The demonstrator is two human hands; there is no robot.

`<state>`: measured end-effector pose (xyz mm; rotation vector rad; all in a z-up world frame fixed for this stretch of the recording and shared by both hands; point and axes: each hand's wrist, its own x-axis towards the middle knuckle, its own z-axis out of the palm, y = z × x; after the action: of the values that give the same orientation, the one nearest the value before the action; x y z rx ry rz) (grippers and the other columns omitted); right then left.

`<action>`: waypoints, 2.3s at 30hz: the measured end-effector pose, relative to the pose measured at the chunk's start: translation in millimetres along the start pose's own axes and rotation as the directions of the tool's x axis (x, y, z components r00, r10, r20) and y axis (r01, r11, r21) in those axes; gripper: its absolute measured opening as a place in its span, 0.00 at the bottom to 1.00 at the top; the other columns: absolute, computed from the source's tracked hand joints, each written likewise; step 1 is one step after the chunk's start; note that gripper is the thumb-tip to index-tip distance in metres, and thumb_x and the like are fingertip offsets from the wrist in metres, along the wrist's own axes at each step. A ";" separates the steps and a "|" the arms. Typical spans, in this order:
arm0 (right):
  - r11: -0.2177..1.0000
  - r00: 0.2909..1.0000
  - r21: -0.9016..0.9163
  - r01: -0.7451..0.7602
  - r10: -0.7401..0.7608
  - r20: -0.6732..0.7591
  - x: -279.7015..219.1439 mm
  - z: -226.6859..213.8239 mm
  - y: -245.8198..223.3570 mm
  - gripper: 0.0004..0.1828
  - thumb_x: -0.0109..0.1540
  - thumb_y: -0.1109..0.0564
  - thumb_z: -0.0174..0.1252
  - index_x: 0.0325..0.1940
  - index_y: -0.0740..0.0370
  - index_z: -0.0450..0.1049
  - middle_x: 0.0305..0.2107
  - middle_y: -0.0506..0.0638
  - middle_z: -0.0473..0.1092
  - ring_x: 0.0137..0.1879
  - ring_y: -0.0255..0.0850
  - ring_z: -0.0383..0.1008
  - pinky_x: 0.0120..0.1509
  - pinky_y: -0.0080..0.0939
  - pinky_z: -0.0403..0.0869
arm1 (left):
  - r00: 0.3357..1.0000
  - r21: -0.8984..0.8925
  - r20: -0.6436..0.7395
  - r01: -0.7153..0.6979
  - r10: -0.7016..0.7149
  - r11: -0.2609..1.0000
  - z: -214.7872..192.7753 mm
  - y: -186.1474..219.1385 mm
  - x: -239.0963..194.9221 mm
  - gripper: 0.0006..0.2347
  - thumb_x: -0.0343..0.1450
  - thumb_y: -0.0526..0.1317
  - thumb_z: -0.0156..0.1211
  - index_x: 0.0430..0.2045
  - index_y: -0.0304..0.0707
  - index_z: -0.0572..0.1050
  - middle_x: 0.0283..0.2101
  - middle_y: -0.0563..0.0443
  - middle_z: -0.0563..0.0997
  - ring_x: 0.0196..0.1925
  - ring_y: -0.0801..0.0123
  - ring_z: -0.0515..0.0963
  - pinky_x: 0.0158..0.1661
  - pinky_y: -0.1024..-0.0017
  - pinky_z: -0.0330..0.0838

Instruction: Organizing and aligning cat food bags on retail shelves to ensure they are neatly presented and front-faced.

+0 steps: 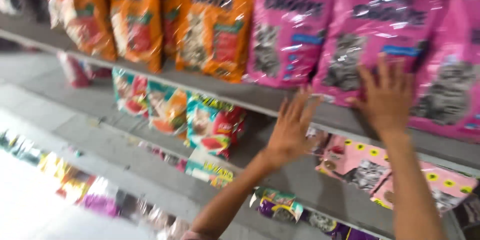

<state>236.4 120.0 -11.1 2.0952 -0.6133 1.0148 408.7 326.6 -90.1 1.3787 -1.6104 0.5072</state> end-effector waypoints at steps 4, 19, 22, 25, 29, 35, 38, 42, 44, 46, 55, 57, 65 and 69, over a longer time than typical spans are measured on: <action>0.998 0.999 0.060 -0.017 0.015 0.036 6.7 -35.5 -27.1 0.49 0.53 0.42 0.70 0.77 0.60 0.68 0.78 0.67 0.52 0.77 0.76 0.52 0.71 0.81 0.60 | 0.984 -0.177 -0.173 -0.083 0.052 0.981 -55.7 39.6 -104.3 0.20 0.74 0.45 0.61 0.58 0.34 0.68 0.71 0.36 0.64 0.74 0.41 0.64 0.72 0.43 0.57; 0.981 0.986 0.157 -0.116 0.095 0.135 4.2 -39.7 -77.2 0.31 0.63 0.40 0.58 0.68 0.53 0.67 0.72 0.58 0.55 0.78 0.62 0.48 0.75 0.78 0.48 | 0.884 -0.011 -0.445 0.152 -0.141 0.988 -83.1 -51.2 -90.0 0.06 0.74 0.37 0.56 0.41 0.38 0.77 0.49 0.44 0.78 0.53 0.55 0.75 0.52 0.59 0.69; 0.975 0.975 0.156 -0.157 0.128 0.180 18.3 -33.2 -101.3 0.22 0.66 0.43 0.55 0.61 0.52 0.72 0.57 0.52 0.66 0.64 0.52 0.63 0.63 0.63 0.67 | 0.894 0.001 -0.445 0.054 -0.047 0.999 -105.1 -70.3 -39.2 0.05 0.74 0.35 0.55 0.40 0.39 0.76 0.46 0.47 0.79 0.49 0.54 0.77 0.50 0.60 0.67; 0.667 0.909 0.629 -0.400 0.199 0.367 36.5 -30.2 -135.1 0.13 0.66 0.66 0.50 0.53 0.65 0.76 0.44 0.58 0.78 0.41 0.44 0.81 0.51 0.42 0.80 | 0.906 0.066 -0.415 -0.064 0.086 0.996 -118.5 -88.7 8.8 0.08 0.74 0.34 0.57 0.45 0.34 0.75 0.48 0.44 0.78 0.50 0.50 0.76 0.51 0.58 0.69; 0.763 0.856 0.418 -0.492 0.337 0.392 37.5 21.8 -150.2 0.18 0.64 0.51 0.54 0.56 0.58 0.76 0.37 0.52 0.80 0.45 0.54 0.81 0.48 0.55 0.76 | 0.887 0.228 -0.382 -0.182 0.260 0.957 -106.3 -130.2 78.0 0.10 0.72 0.40 0.61 0.44 0.37 0.76 0.48 0.45 0.78 0.51 0.52 0.76 0.48 0.57 0.70; 0.797 0.783 0.172 -0.579 0.486 0.387 52.9 14.4 -169.4 0.11 0.65 0.52 0.56 0.45 0.58 0.78 0.29 0.62 0.77 0.38 0.65 0.78 0.38 0.63 0.74 | 0.885 0.440 -0.307 -0.194 0.350 0.877 -100.7 -147.8 180.1 0.15 0.69 0.44 0.62 0.49 0.43 0.76 0.56 0.45 0.75 0.62 0.53 0.71 0.56 0.53 0.67; 0.808 0.802 0.155 -0.569 0.503 0.322 53.5 11.3 -175.8 0.07 0.64 0.54 0.56 0.42 0.57 0.76 0.27 0.64 0.76 0.34 0.69 0.76 0.33 0.68 0.71 | 0.868 0.464 -0.300 -0.230 0.396 0.856 -102.0 -135.2 225.3 0.15 0.71 0.43 0.61 0.50 0.40 0.76 0.57 0.43 0.76 0.64 0.51 0.68 0.59 0.48 0.64; 0.768 0.758 0.156 -0.621 0.539 0.368 49.5 14.7 -176.8 0.12 0.65 0.52 0.54 0.50 0.54 0.75 0.32 0.66 0.77 0.38 0.72 0.76 0.40 0.71 0.71 | 0.888 0.495 -0.277 -0.196 0.367 0.846 -61.1 -146.9 290.1 0.17 0.74 0.46 0.52 0.53 0.38 0.74 0.54 0.39 0.79 0.66 0.44 0.67 0.64 0.39 0.54; 0.755 0.741 0.156 -0.637 0.543 0.396 52.4 8.0 -177.7 0.12 0.65 0.52 0.53 0.50 0.55 0.74 0.32 0.66 0.77 0.38 0.72 0.75 0.40 0.71 0.71 | 0.931 0.471 -0.212 -0.168 0.296 0.866 -57.6 -147.0 311.4 0.18 0.76 0.47 0.47 0.56 0.38 0.73 0.58 0.37 0.77 0.67 0.42 0.66 0.64 0.35 0.51; 0.743 0.724 0.163 -0.649 0.537 0.432 53.7 6.2 -178.9 0.12 0.66 0.52 0.52 0.50 0.56 0.73 0.33 0.66 0.77 0.38 0.73 0.75 0.40 0.71 0.71 | 0.967 0.455 -0.139 -0.128 0.212 0.881 -56.1 -145.7 327.5 0.20 0.78 0.48 0.43 0.58 0.38 0.72 0.61 0.35 0.75 0.68 0.40 0.65 0.65 0.32 0.47; 0.738 0.731 0.183 -0.649 0.538 0.419 57.0 1.0 -180.2 0.12 0.66 0.54 0.54 0.52 0.60 0.72 0.32 0.64 0.77 0.36 0.70 0.76 0.37 0.67 0.71 | 0.958 0.479 -0.132 -0.163 0.254 0.862 -6.3 -136.5 371.7 0.17 0.71 0.48 0.51 0.48 0.40 0.79 0.54 0.43 0.79 0.59 0.48 0.70 0.60 0.33 0.56; 0.751 0.744 0.196 -0.631 0.514 0.427 57.0 -0.6 -180.6 0.11 0.67 0.55 0.54 0.50 0.62 0.72 0.29 0.62 0.77 0.32 0.67 0.76 0.33 0.63 0.71 | 0.957 0.459 -0.058 -0.228 0.285 0.859 -6.9 -129.9 371.3 0.09 0.67 0.42 0.55 0.22 0.46 0.83 0.36 0.41 0.86 0.58 0.47 0.74 0.60 0.34 0.58; 0.731 0.715 0.161 -0.663 0.554 0.427 51.1 15.8 -178.8 0.10 0.66 0.53 0.51 0.50 0.57 0.71 0.29 0.61 0.77 0.33 0.69 0.76 0.35 0.67 0.70 | 0.921 0.340 0.032 -0.375 0.388 0.862 -29.6 -154.5 373.8 0.16 0.56 0.23 0.56 0.31 0.43 0.80 0.26 0.45 0.82 0.36 0.48 0.80 0.50 0.45 0.63; 0.799 0.757 0.112 -0.591 0.502 0.417 48.9 12.8 -178.1 0.14 0.59 0.55 0.58 0.49 0.58 0.76 0.29 0.58 0.78 0.40 0.59 0.81 0.44 0.60 0.77 | 0.839 0.242 -0.059 -0.514 0.541 0.823 -9.8 -97.3 353.5 0.09 0.52 0.29 0.57 0.18 0.44 0.80 0.22 0.41 0.79 0.31 0.42 0.77 0.38 0.45 0.64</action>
<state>389.8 217.1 -47.6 2.4022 -1.4389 1.0425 522.6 114.2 186.5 1.0046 -1.8730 1.1093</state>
